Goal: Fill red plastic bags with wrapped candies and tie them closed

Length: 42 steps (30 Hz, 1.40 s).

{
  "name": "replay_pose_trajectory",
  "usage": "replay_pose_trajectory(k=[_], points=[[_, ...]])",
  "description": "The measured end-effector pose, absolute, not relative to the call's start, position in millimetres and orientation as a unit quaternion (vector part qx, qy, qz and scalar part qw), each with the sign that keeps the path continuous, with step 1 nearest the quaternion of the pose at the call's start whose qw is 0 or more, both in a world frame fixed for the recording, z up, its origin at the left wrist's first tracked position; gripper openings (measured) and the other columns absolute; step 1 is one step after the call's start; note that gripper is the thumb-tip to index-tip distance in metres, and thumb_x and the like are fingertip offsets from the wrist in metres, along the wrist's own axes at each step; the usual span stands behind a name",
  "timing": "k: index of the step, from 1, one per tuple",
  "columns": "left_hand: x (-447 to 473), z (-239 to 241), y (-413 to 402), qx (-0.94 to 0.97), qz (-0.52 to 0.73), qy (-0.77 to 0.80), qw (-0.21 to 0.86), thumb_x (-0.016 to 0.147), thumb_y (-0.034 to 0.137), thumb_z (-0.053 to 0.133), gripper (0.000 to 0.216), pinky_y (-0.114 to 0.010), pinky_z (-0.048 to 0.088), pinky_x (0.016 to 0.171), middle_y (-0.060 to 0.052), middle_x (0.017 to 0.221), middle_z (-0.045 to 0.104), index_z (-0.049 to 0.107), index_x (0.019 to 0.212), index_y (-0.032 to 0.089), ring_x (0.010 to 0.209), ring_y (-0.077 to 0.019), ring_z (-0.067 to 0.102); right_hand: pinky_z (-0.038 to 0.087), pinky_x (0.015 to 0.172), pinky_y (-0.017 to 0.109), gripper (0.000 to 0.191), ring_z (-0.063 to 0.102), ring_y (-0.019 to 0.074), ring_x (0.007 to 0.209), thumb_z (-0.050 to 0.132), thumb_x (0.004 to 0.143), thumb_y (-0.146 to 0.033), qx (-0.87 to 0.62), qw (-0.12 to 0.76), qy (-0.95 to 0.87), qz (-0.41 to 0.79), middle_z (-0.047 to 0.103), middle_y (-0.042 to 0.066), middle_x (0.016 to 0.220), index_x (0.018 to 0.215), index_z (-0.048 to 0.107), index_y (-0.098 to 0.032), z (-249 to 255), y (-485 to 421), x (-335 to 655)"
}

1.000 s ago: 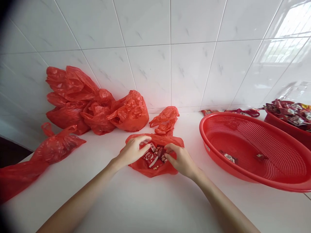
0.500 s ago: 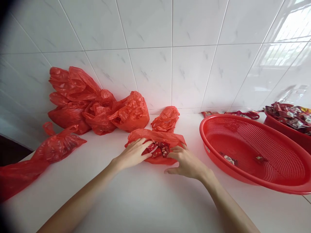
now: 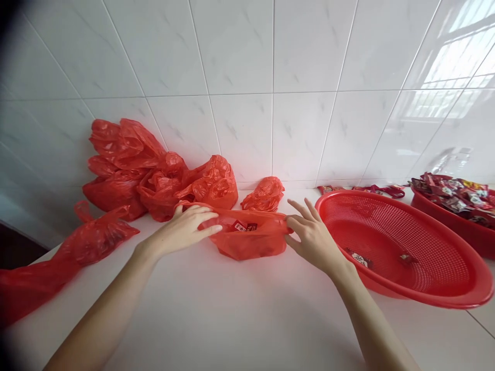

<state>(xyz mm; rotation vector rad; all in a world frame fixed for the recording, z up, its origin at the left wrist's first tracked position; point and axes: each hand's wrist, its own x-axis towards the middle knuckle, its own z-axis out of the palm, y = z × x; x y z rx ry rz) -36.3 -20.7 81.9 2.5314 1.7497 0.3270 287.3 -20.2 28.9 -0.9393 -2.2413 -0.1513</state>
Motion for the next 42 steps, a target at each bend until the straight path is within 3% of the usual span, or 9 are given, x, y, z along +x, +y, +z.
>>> replay_pose_trajectory(k=[4, 10, 17, 22, 26, 29, 31, 36, 42], points=[[-39, 104, -26, 0.833, 0.104, 0.543, 0.028, 0.094, 0.057, 0.045, 0.048, -0.051, 0.033, 0.11, -0.009, 0.108, 0.073, 0.074, 0.086, 0.02, 0.109, -0.0301, 0.063, 0.019, 0.121, 0.067, 0.026, 0.053, 0.0373, 0.134, 0.06, 0.093, -0.034, -0.382, 0.302, -0.873, -0.028, 0.074, 0.005, 0.084, 0.07, 0.054, -0.024, 44, -21, 292], [-42, 106, -31, 0.833, 0.106, 0.543, -0.019, 0.096, 0.049, 0.044, 0.044, -0.04, 0.05, 0.094, -0.01, 0.129, 0.067, 0.073, 0.115, 0.021, 0.115, -0.03, 0.062, 0.032, 0.113, 0.065, 0.048, 0.067, 0.0274, 0.094, 0.044, 0.102, -0.029, -0.421, 0.231, -0.877, -0.025, 0.072, 0.008, 0.078, 0.058, 0.06, -0.022, 47, -23, 279], [-52, 90, -34, 0.798, 0.119, 0.589, -0.048, 0.094, 0.041, 0.048, 0.039, -0.054, 0.04, 0.111, -0.013, 0.159, 0.038, 0.075, 0.114, 0.021, 0.143, -0.0396, 0.039, 0.028, 0.116, 0.066, 0.026, 0.053, 0.0389, 0.13, 0.063, 0.093, -0.038, -0.457, 0.175, -0.863, -0.127, 0.054, 0.022, 0.145, 0.09, 0.077, -0.016, 22, -25, 264], [-58, 83, -24, 0.76, 0.14, 0.633, 0.046, 0.093, 0.05, 0.046, 0.046, -0.043, 0.053, 0.093, -0.013, 0.137, 0.06, 0.073, 0.115, 0.021, 0.112, -0.0314, 0.066, 0.05, 0.096, 0.053, 0.036, 0.069, 0.0337, 0.105, 0.069, 0.089, -0.034, -0.529, 0.063, -0.836, -0.13, 0.046, 0.025, 0.152, 0.119, 0.068, -0.015, 29, -21, 265], [-59, 85, -16, 0.766, 0.189, 0.611, 0.061, 0.092, 0.049, 0.046, 0.042, -0.037, 0.054, 0.083, -0.008, 0.103, 0.074, 0.076, 0.099, 0.022, 0.095, -0.0271, 0.069, 0.05, 0.07, 0.036, 0.029, 0.07, 0.0248, 0.079, 0.063, 0.093, -0.043, -0.568, 0.011, -0.82, -0.062, 0.065, 0.017, 0.127, 0.107, 0.067, -0.018, 44, -20, 265], [-55, 88, -13, 0.769, 0.22, 0.599, 0.047, 0.09, 0.043, 0.048, 0.036, -0.038, 0.052, 0.087, -0.008, 0.103, 0.075, 0.077, 0.091, 0.021, 0.096, -0.0276, 0.069, 0.037, 0.054, 0.031, 0.045, 0.062, 0.0229, 0.065, 0.043, 0.101, -0.052, -0.624, 0.006, -0.781, 0.033, 0.067, 0.011, 0.082, 0.076, 0.061, -0.019, 49, -17, 264], [-53, 90, -13, 0.763, 0.234, 0.601, 0.046, 0.086, 0.038, 0.053, 0.033, -0.038, 0.053, 0.088, -0.008, 0.109, 0.074, 0.077, 0.098, 0.021, 0.094, -0.0269, 0.07, 0.03, 0.051, 0.03, 0.039, 0.057, 0.0207, 0.059, 0.05, 0.098, -0.043, -0.641, 0.022, -0.764, 0.075, 0.06, 0.007, 0.068, 0.068, 0.056, -0.02, 47, -15, 264], [-51, 91, -19, 0.764, 0.253, 0.588, 0.085, 0.076, 0.03, 0.061, 0.035, -0.033, 0.056, 0.075, -0.005, 0.111, 0.072, 0.076, 0.106, 0.022, 0.071, -0.019, 0.069, 0.029, 0.049, 0.026, 0.018, 0.053, 0.0149, 0.058, 0.061, 0.07, 0.0, -0.625, 0.053, -0.772, 0.105, 0.062, 0.004, 0.073, 0.076, 0.064, -0.017, 36, -11, 268], [-49, 97, -26, 0.765, 0.282, 0.572, 0.087, 0.071, 0.022, 0.059, 0.045, -0.032, 0.057, 0.072, -0.004, 0.109, 0.072, 0.075, 0.113, 0.022, 0.069, -0.0169, 0.067, 0.046, 0.056, 0.024, 0.038, 0.062, 0.0156, 0.064, 0.05, 0.071, -0.003, -0.564, 0.255, -0.763, 0.19, 0.069, 0.001, 0.069, 0.097, 0.073, -0.019, 46, -10, 275]])
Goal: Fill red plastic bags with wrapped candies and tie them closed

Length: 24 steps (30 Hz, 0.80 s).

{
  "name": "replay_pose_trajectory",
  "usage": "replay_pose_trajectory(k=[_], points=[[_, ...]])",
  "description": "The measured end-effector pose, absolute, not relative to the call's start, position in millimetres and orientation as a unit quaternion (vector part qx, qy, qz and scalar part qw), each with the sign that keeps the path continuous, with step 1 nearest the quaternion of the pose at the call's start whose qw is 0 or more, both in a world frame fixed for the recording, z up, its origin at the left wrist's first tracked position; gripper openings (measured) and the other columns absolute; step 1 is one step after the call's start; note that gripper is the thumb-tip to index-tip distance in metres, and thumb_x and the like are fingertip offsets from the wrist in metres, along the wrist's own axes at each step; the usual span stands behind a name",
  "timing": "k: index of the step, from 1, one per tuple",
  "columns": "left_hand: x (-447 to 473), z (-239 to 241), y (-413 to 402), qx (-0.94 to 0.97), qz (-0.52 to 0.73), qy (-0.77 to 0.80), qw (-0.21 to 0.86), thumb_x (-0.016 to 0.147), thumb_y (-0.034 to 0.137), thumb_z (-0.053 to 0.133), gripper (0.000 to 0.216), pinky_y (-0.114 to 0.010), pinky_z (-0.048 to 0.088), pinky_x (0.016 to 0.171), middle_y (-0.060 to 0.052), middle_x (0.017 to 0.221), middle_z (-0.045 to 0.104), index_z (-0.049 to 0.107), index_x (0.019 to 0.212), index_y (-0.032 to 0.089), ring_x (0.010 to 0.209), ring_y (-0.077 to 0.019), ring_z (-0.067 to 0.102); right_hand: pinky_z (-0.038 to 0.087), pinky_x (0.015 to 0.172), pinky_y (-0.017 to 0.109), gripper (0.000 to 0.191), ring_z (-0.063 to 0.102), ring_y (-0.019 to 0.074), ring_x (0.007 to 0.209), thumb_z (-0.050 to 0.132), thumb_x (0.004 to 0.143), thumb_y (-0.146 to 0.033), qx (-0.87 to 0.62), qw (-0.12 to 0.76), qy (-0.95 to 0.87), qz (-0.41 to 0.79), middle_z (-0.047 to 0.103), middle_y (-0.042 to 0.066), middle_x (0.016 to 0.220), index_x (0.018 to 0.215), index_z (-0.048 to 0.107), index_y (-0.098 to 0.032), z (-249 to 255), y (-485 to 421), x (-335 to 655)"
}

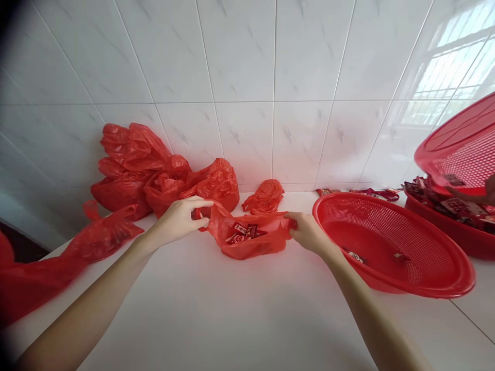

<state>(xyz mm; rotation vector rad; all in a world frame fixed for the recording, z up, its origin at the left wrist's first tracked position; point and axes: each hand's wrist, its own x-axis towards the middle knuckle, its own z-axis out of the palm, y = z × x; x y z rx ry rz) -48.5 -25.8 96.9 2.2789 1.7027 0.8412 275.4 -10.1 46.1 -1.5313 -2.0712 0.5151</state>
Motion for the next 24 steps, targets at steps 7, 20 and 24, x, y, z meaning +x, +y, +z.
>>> replay_pose_trajectory(k=[7, 20, 24], points=[[-47, 114, -16, 0.731, 0.433, 0.524, 0.054, 0.076, 0.028, 0.061, 0.028, -0.034, 0.059, 0.075, -0.008, 0.114, 0.071, 0.078, 0.097, 0.02, 0.075, -0.017, 0.067, 0.057, 0.059, 0.033, 0.029, 0.068, 0.0181, 0.059, 0.055, 0.072, -0.016, -0.528, 0.517, -0.635, 0.225, 0.076, 0.005, 0.08, 0.094, 0.073, -0.018, 68, -2, 280], [-6, 143, -6, 0.7, 0.545, 0.444, 0.128, 0.074, 0.024, 0.067, 0.014, -0.034, 0.058, 0.084, -0.005, 0.093, 0.077, 0.077, 0.082, 0.019, 0.09, -0.0212, 0.071, 0.059, 0.065, 0.034, 0.016, 0.069, 0.0184, 0.064, 0.071, 0.077, -0.031, -0.475, 0.544, -0.642, 0.258, 0.072, 0.005, 0.071, 0.086, 0.073, -0.018, 111, -9, 277], [-1, 145, -8, 0.716, 0.536, 0.429, 0.127, 0.075, 0.024, 0.066, 0.015, -0.033, 0.058, 0.084, -0.005, 0.093, 0.077, 0.077, 0.082, 0.018, 0.09, -0.0212, 0.071, 0.059, 0.073, 0.038, 0.036, 0.07, 0.0228, 0.082, 0.072, 0.08, -0.05, -0.497, 0.481, -0.689, 0.216, 0.075, 0.01, 0.098, 0.099, 0.074, -0.02, 110, -17, 290]])
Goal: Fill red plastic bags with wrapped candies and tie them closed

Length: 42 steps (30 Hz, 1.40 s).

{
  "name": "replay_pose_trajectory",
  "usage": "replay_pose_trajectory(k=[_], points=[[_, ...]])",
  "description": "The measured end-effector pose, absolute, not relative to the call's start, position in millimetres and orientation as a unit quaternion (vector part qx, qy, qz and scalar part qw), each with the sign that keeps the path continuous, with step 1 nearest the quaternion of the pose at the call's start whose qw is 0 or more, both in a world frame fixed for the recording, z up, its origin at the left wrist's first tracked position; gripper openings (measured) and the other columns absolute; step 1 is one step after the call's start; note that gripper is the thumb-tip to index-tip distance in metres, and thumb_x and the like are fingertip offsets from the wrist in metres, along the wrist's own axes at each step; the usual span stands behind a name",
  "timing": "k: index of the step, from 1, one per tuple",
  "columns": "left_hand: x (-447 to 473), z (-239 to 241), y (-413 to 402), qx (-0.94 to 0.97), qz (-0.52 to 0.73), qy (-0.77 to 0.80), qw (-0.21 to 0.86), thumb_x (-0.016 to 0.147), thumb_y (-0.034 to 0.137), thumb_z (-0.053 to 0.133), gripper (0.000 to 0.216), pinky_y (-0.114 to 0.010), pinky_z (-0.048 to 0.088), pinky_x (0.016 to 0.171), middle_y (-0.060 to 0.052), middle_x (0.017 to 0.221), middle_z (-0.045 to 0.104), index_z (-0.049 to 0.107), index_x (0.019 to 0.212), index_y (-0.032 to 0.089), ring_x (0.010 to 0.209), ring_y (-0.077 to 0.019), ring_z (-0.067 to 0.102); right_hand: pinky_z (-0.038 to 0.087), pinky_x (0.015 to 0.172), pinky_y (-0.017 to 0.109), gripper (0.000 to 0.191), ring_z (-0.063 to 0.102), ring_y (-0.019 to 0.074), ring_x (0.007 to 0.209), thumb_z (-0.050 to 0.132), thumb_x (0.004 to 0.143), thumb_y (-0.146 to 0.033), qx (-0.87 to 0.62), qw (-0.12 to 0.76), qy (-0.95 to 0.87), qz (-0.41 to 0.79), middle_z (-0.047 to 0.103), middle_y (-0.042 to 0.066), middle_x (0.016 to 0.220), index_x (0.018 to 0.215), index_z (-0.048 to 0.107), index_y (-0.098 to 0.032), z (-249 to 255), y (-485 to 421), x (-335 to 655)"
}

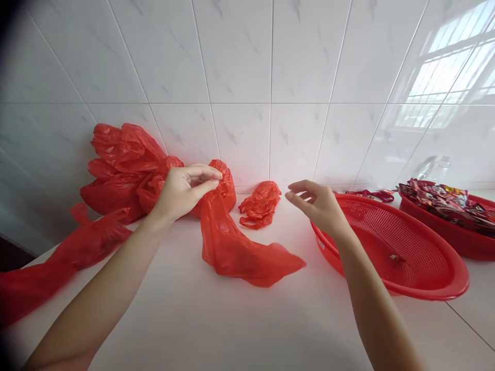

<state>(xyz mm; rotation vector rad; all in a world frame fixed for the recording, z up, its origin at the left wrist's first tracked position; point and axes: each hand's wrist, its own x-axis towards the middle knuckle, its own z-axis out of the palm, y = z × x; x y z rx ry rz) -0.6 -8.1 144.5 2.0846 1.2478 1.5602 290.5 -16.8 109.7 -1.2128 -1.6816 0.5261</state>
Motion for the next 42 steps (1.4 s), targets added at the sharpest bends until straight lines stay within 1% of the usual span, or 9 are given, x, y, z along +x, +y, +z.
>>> replay_pose_trajectory(k=[6, 9, 12, 14, 18, 24, 33, 38, 42], points=[[-4, 146, -10, 0.712, 0.527, 0.447, 0.125, 0.075, 0.023, 0.066, 0.014, -0.033, 0.058, 0.086, -0.005, 0.094, 0.077, 0.078, 0.081, 0.018, 0.09, -0.0208, 0.07, 0.056, 0.089, 0.042, 0.088, 0.065, 0.0337, 0.112, 0.091, 0.055, -0.055, -0.465, 0.222, -0.793, 0.326, 0.07, 0.013, 0.124, 0.134, 0.063, -0.027, 82, -58, 311], [-5, 145, -9, 0.708, 0.524, 0.456, 0.126, 0.075, 0.022, 0.066, 0.013, -0.033, 0.058, 0.087, -0.004, 0.094, 0.077, 0.077, 0.081, 0.018, 0.091, -0.0209, 0.071, 0.055, 0.09, 0.041, 0.089, 0.065, 0.0345, 0.114, 0.092, 0.055, -0.05, -0.458, 0.158, -0.808, 0.336, 0.069, 0.013, 0.126, 0.135, 0.061, -0.028, 60, -77, 302], [-6, 145, -9, 0.704, 0.521, 0.466, 0.125, 0.075, 0.022, 0.067, 0.013, -0.034, 0.058, 0.089, -0.004, 0.094, 0.077, 0.077, 0.081, 0.018, 0.093, -0.0218, 0.071, 0.055, 0.081, 0.039, 0.035, 0.069, 0.0291, 0.096, 0.078, 0.076, -0.041, -0.474, 0.212, -0.788, 0.331, 0.076, 0.009, 0.105, 0.106, 0.072, -0.023, 43, -79, 289], [-7, 147, -10, 0.699, 0.525, 0.469, 0.124, 0.074, 0.022, 0.068, 0.012, -0.035, 0.058, 0.09, -0.004, 0.093, 0.077, 0.077, 0.08, 0.019, 0.093, -0.0223, 0.071, 0.054, 0.079, 0.037, 0.018, 0.07, 0.0254, 0.086, 0.068, 0.085, -0.038, -0.458, 0.302, -0.75, 0.369, 0.076, 0.008, 0.091, 0.089, 0.073, -0.021, 41, -72, 285], [-11, 153, -13, 0.683, 0.546, 0.466, 0.132, 0.073, 0.02, 0.069, 0.01, -0.035, 0.059, 0.092, -0.002, 0.092, 0.078, 0.077, 0.078, 0.021, 0.096, -0.0227, 0.072, 0.054, 0.084, 0.037, 0.021, 0.07, 0.0219, 0.084, 0.071, 0.085, -0.042, -0.376, 0.501, -0.63, 0.459, 0.076, 0.006, 0.088, 0.086, 0.072, -0.021, 55, -50, 286], [-13, 153, -16, 0.683, 0.525, 0.478, 0.17, 0.069, 0.022, 0.071, 0.011, -0.036, 0.059, 0.091, -0.002, 0.092, 0.078, 0.077, 0.078, 0.022, 0.095, -0.0239, 0.073, 0.054, 0.079, 0.035, 0.029, 0.069, 0.0219, 0.085, 0.08, 0.074, -0.048, -0.361, 0.59, -0.544, 0.475, 0.076, 0.006, 0.091, 0.076, 0.067, -0.022, 82, -34, 280], [-21, 148, -3, 0.638, 0.531, 0.517, 0.207, 0.064, 0.02, 0.066, 0.018, -0.035, 0.058, 0.08, -0.004, 0.084, 0.077, 0.078, 0.077, 0.021, 0.083, -0.0221, 0.07, 0.055, 0.087, 0.04, 0.026, 0.067, 0.0286, 0.107, 0.069, 0.081, -0.05, -0.372, 0.633, -0.495, 0.465, 0.074, 0.006, 0.1, 0.076, 0.061, -0.026, 85, -8, 287], [9, 149, -5, 0.716, 0.485, 0.428, 0.261, 0.073, 0.041, 0.074, 0.028, -0.033, 0.055, 0.081, -0.006, 0.091, 0.076, 0.077, 0.088, 0.018, 0.086, -0.0207, 0.068, 0.055, 0.093, 0.041, 0.023, 0.067, 0.0279, 0.113, 0.068, 0.082, -0.048, -0.348, 0.597, -0.496, 0.526, 0.074, 0.006, 0.115, 0.08, 0.066, -0.025, 87, -6, 260], [45, 148, -9, 0.796, 0.376, 0.393, 0.264, 0.075, 0.048, 0.076, 0.04, -0.029, 0.051, 0.074, -0.005, 0.093, 0.073, 0.076, 0.104, 0.02, 0.084, -0.0186, 0.065, 0.057, 0.089, 0.038, 0.024, 0.068, 0.0266, 0.111, 0.074, 0.078, -0.047, -0.331, 0.597, -0.48, 0.551, 0.075, 0.005, 0.111, 0.089, 0.072, -0.026, 89, -8, 235]])
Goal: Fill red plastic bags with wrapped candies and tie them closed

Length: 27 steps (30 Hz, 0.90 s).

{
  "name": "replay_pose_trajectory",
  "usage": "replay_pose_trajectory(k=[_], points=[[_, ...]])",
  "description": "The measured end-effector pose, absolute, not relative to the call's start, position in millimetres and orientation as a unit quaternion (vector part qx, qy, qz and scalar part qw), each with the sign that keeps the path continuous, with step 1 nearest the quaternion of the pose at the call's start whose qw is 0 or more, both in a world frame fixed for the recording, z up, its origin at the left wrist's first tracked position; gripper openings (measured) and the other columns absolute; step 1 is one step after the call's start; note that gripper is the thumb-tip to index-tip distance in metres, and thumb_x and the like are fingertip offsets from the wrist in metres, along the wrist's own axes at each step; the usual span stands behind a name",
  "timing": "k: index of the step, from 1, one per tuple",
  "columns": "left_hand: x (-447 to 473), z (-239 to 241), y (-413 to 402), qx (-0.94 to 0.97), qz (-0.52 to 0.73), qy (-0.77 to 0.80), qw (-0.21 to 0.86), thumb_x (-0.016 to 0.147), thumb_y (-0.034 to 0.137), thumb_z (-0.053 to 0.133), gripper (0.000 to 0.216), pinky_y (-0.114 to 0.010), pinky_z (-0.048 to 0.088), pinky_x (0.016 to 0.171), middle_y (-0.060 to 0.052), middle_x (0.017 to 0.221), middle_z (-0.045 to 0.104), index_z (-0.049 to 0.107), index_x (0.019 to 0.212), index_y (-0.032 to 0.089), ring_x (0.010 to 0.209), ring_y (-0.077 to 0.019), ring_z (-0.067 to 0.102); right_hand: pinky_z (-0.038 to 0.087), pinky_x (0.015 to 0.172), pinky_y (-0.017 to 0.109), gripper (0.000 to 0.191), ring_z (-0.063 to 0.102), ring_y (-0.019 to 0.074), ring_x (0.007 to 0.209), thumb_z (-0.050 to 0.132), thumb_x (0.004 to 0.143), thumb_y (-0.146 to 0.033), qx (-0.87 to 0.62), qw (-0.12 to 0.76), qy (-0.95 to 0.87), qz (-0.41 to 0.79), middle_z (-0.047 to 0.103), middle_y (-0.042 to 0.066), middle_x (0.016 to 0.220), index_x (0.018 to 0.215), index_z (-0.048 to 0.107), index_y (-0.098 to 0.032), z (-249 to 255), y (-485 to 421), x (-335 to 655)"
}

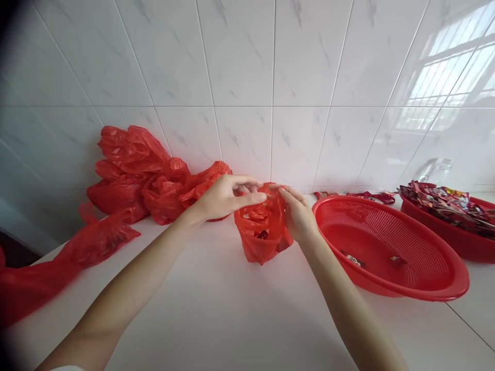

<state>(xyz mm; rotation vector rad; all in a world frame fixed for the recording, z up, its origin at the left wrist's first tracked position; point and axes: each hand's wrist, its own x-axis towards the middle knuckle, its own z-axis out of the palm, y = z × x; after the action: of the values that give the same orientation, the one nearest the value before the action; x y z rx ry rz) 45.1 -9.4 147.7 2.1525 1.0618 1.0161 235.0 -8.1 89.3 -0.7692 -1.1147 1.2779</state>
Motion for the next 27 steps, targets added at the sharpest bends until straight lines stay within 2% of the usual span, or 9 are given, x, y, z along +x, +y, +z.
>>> replay_pose_trajectory(k=[3, 7, 11, 14, 18, 21, 23, 25, 27], points=[[65, 147, -7, 0.806, 0.337, 0.404, 0.269, 0.074, 0.042, 0.078, 0.038, -0.028, 0.047, 0.065, -0.003, 0.086, 0.07, 0.075, 0.104, 0.019, 0.076, -0.0171, 0.062, 0.058, 0.087, 0.039, 0.031, 0.069, 0.028, 0.109, 0.075, 0.075, -0.049, -0.32, 0.604, -0.49, 0.541, 0.076, 0.006, 0.108, 0.094, 0.073, -0.025, 89, -7, 228], [76, 144, 3, 0.825, 0.301, 0.405, 0.256, 0.077, 0.029, 0.07, 0.012, -0.028, 0.037, 0.055, 0.001, 0.065, 0.06, 0.069, 0.073, 0.017, 0.058, -0.013, 0.051, 0.057, 0.09, 0.039, 0.041, 0.069, 0.0278, 0.109, 0.078, 0.073, -0.052, -0.335, 0.607, -0.488, 0.53, 0.077, 0.006, 0.106, 0.105, 0.075, -0.026, 90, -7, 227], [75, 141, 11, 0.838, 0.308, 0.368, 0.259, 0.084, 0.024, 0.058, 0.024, -0.029, 0.034, 0.055, 0.002, 0.059, 0.053, 0.063, 0.061, 0.018, 0.056, -0.0122, 0.045, 0.057, 0.088, 0.036, 0.043, 0.068, 0.0266, 0.11, 0.073, 0.078, -0.058, -0.33, 0.593, -0.513, 0.525, 0.076, 0.006, 0.11, 0.107, 0.075, -0.026, 89, -10, 230], [71, 139, 14, 0.824, 0.337, 0.362, 0.276, 0.085, 0.025, 0.058, 0.024, -0.028, 0.036, 0.057, 0.002, 0.062, 0.056, 0.063, 0.063, 0.017, 0.059, -0.0121, 0.047, 0.058, 0.081, 0.034, 0.044, 0.07, 0.0251, 0.1, 0.073, 0.079, -0.058, -0.332, 0.565, -0.573, 0.492, 0.076, 0.005, 0.101, 0.109, 0.073, -0.026, 82, -13, 233], [68, 136, 20, 0.804, 0.338, 0.346, 0.345, 0.085, 0.029, 0.061, 0.023, -0.028, 0.042, 0.06, 0.0, 0.065, 0.061, 0.066, 0.066, 0.016, 0.062, -0.0125, 0.054, 0.057, 0.072, 0.034, 0.041, 0.07, 0.0248, 0.085, 0.079, 0.073, -0.057, -0.358, 0.541, -0.598, 0.47, 0.075, 0.003, 0.085, 0.092, 0.072, -0.021, 64, -10, 231], [66, 135, 26, 0.776, 0.361, 0.345, 0.386, 0.082, 0.028, 0.066, 0.014, -0.031, 0.05, 0.072, -0.003, 0.077, 0.069, 0.071, 0.08, 0.015, 0.074, -0.0157, 0.063, 0.056, 0.073, 0.036, 0.042, 0.071, 0.0265, 0.087, 0.074, 0.075, -0.063, -0.338, 0.573, -0.552, 0.503, 0.075, 0.006, 0.085, 0.08, 0.069, -0.022, 55, -3, 225], [62, 136, 29, 0.755, 0.391, 0.358, 0.386, 0.08, 0.028, 0.07, 0.017, -0.033, 0.052, 0.081, -0.005, 0.084, 0.071, 0.073, 0.089, 0.014, 0.081, -0.0166, 0.065, 0.057, 0.075, 0.037, 0.043, 0.071, 0.0265, 0.087, 0.074, 0.073, -0.065, -0.316, 0.594, -0.505, 0.541, 0.075, 0.006, 0.083, 0.073, 0.064, -0.023, 52, 2, 221], [53, 139, 31, 0.736, 0.412, 0.368, 0.392, 0.076, 0.027, 0.075, 0.022, -0.036, 0.052, 0.087, -0.006, 0.088, 0.072, 0.073, 0.093, 0.014, 0.086, -0.0176, 0.067, 0.056, 0.072, 0.035, 0.043, 0.069, 0.0219, 0.074, 0.077, 0.07, -0.062, -0.292, 0.608, -0.456, 0.581, 0.072, 0.003, 0.074, 0.068, 0.057, -0.024, 51, 6, 219], [40, 144, 33, 0.723, 0.418, 0.36, 0.416, 0.07, 0.023, 0.079, 0.027, -0.039, 0.052, 0.091, -0.008, 0.094, 0.074, 0.074, 0.096, 0.014, 0.092, -0.0192, 0.068, 0.054, 0.063, 0.03, 0.043, 0.057, 0.0132, 0.052, 0.08, 0.07, -0.057, -0.269, 0.615, -0.425, 0.607, 0.063, -0.003, 0.062, 0.066, 0.053, -0.024, 52, 9, 220]])
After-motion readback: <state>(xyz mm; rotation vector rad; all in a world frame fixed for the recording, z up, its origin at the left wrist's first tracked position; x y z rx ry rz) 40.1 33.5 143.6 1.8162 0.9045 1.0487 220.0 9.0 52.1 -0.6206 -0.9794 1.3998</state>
